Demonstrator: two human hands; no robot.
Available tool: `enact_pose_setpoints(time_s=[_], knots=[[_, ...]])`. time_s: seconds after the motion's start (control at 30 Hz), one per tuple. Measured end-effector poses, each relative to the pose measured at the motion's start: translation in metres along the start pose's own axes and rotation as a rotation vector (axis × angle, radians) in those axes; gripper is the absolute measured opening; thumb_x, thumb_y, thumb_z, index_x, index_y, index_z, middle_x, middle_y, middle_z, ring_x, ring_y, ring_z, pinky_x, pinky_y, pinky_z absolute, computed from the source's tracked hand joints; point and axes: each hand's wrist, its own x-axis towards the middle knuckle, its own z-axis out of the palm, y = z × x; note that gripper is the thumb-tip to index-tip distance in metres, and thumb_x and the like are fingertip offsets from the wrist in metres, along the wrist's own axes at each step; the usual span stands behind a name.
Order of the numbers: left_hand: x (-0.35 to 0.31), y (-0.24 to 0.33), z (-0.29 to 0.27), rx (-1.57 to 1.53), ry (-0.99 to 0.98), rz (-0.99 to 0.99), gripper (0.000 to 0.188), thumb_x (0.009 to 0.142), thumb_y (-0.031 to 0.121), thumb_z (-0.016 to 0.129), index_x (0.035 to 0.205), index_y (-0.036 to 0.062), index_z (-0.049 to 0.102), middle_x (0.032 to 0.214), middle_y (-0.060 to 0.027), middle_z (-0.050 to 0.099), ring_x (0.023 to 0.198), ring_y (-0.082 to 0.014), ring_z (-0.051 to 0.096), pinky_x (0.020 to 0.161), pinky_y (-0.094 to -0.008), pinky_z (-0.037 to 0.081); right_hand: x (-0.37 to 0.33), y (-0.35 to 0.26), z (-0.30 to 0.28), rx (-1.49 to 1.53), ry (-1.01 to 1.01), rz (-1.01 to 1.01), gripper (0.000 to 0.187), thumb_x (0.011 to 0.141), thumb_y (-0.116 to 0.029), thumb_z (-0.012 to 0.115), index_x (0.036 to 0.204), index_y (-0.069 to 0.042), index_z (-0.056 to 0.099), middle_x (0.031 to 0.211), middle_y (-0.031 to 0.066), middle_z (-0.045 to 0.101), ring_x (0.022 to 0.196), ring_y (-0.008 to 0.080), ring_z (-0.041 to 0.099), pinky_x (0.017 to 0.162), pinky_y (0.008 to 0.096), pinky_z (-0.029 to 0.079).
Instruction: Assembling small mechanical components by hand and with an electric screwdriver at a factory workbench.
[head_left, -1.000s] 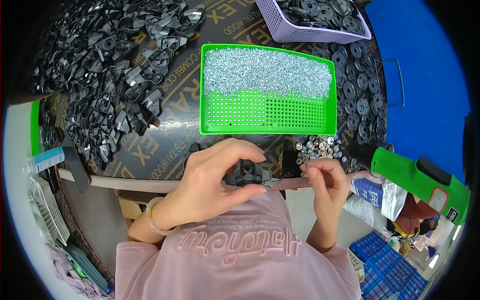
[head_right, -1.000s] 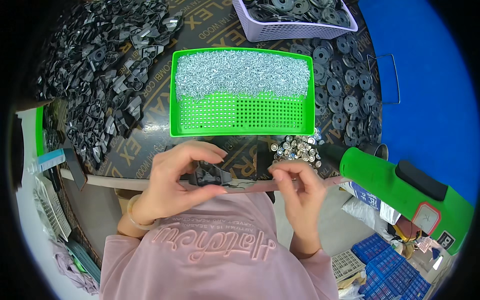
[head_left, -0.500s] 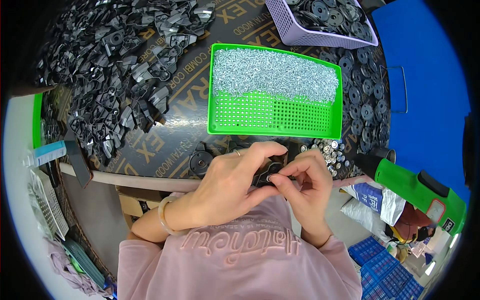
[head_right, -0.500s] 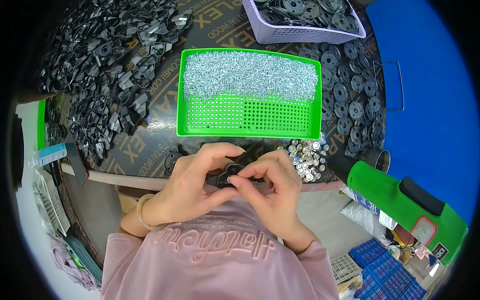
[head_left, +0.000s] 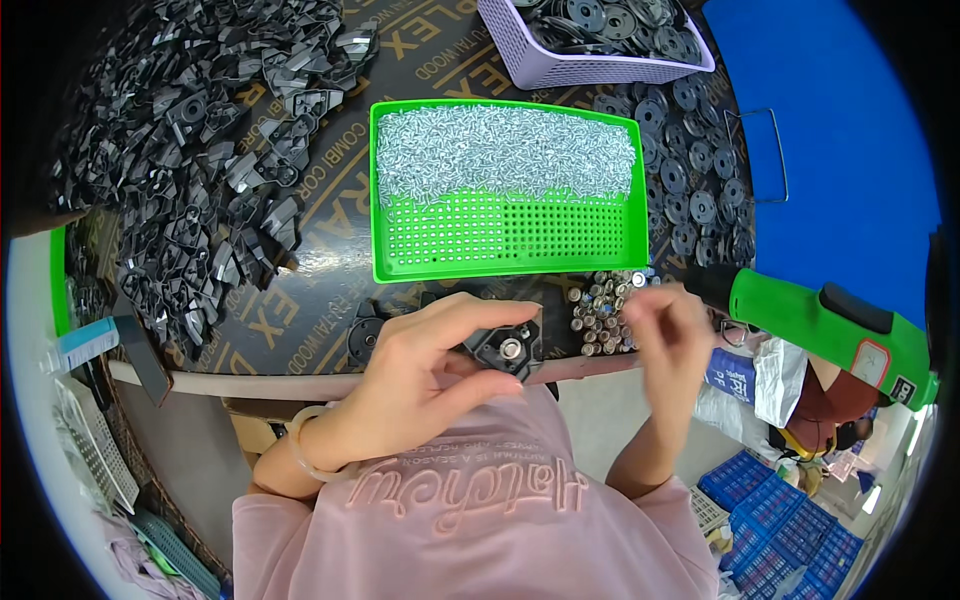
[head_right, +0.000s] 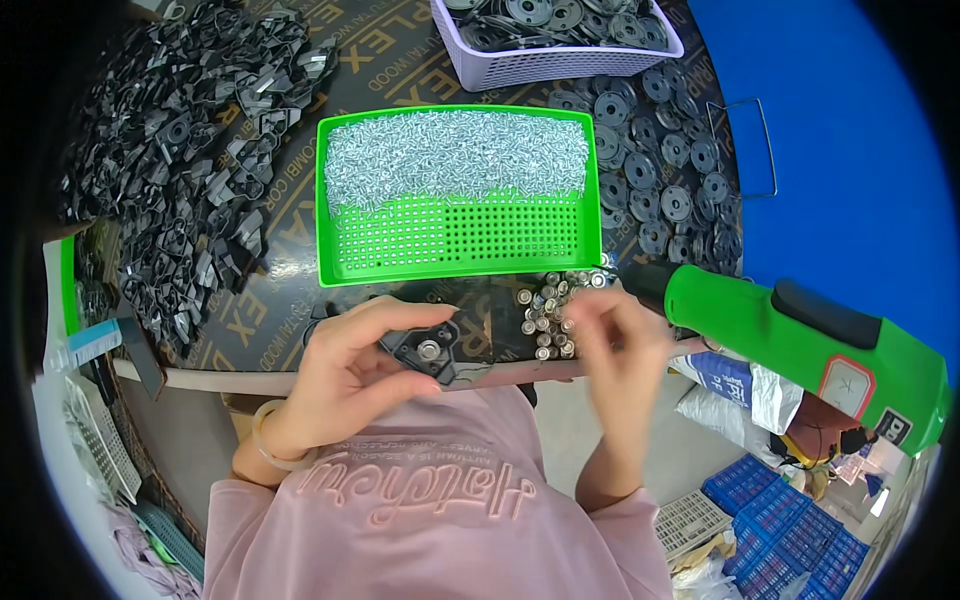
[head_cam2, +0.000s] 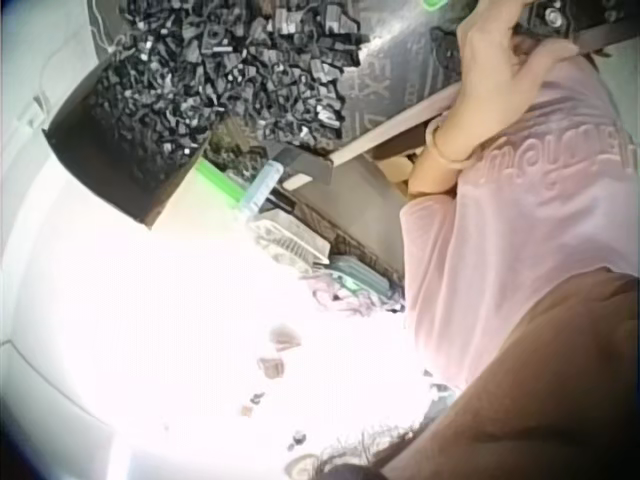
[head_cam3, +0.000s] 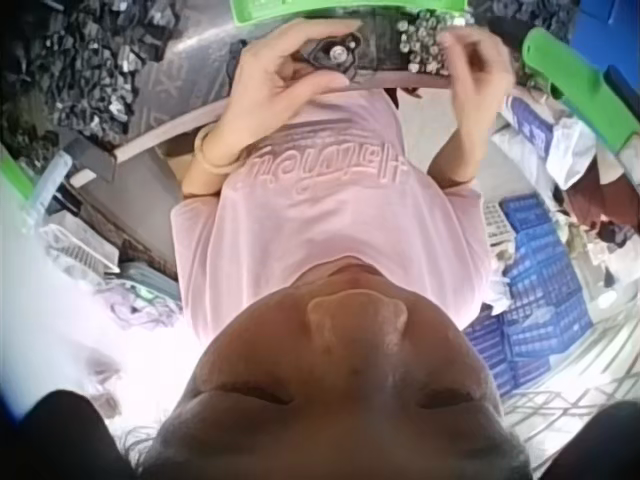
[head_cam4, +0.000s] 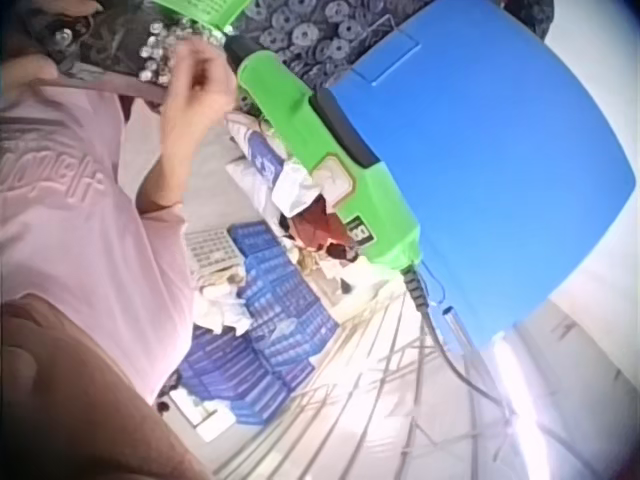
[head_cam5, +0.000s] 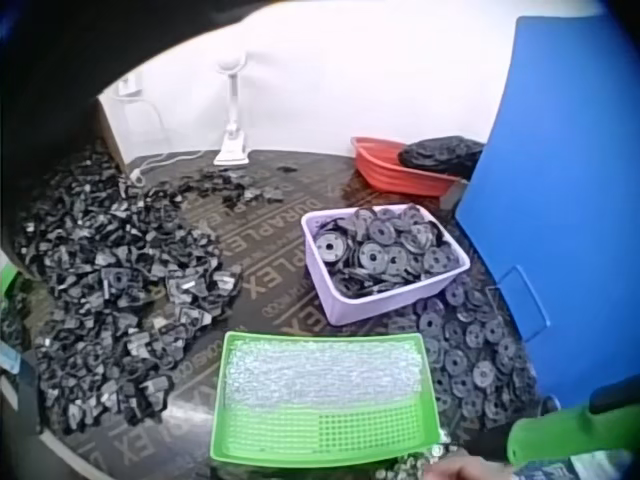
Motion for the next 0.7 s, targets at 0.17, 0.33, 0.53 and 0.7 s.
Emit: enact_pose_setpoints(time_s=[0.17,0.33,0.53,0.7], knots=[[-0.003,0.004,0.004,-0.129,0.053,-0.054,0.055,0.081,-0.015,0.07,0.131,-0.0029,0.051,0.128,-0.0127,0.055,0.108,-0.0187,0.063,0.082,-0.0266,0.059,0.055,0.069,-0.025,-0.476,0.298,-0.249,0.033,0.083,-0.005,0.075,0.115,-0.002,0.068,0.105,0.0107,0.071,0.086,0.0216,0.063,0.077,0.0317,0.05],[-0.007,0.003,0.0,-0.187,0.017,-0.086,0.049,0.085,-0.007,0.071,0.129,-0.0009,0.049,0.12,-0.0079,0.058,0.104,-0.0093,0.06,0.08,-0.024,0.057,0.084,0.071,-0.018,-0.715,0.213,-0.263,0.038,0.079,-0.013,0.077,0.113,0.0,0.067,0.108,0.0168,0.068,0.098,0.0355,0.06,0.087,0.0426,0.049],[-0.011,0.004,-0.002,-0.266,0.058,-0.088,0.05,0.085,-0.01,0.07,0.129,-0.0023,0.049,0.12,-0.0079,0.056,0.101,-0.0088,0.058,0.081,-0.0244,0.058,0.076,0.072,-0.017,-0.738,0.283,-0.209,0.029,0.085,-0.01,0.07,0.113,-0.006,0.067,0.096,0.0186,0.068,0.081,0.0357,0.063,0.076,0.0432,0.053],[-0.006,0.001,-0.005,-0.232,0.047,-0.072,0.056,0.08,-0.013,0.072,0.129,-0.0016,0.049,0.122,-0.0095,0.054,0.103,-0.0114,0.057,0.083,-0.0265,0.06,0.048,0.069,-0.028,-0.19,0.289,0.045,0.018,0.093,-0.011,0.067,0.109,-0.004,0.065,0.086,0.0051,0.067,0.079,0.0138,0.064,0.07,0.0301,0.05]])
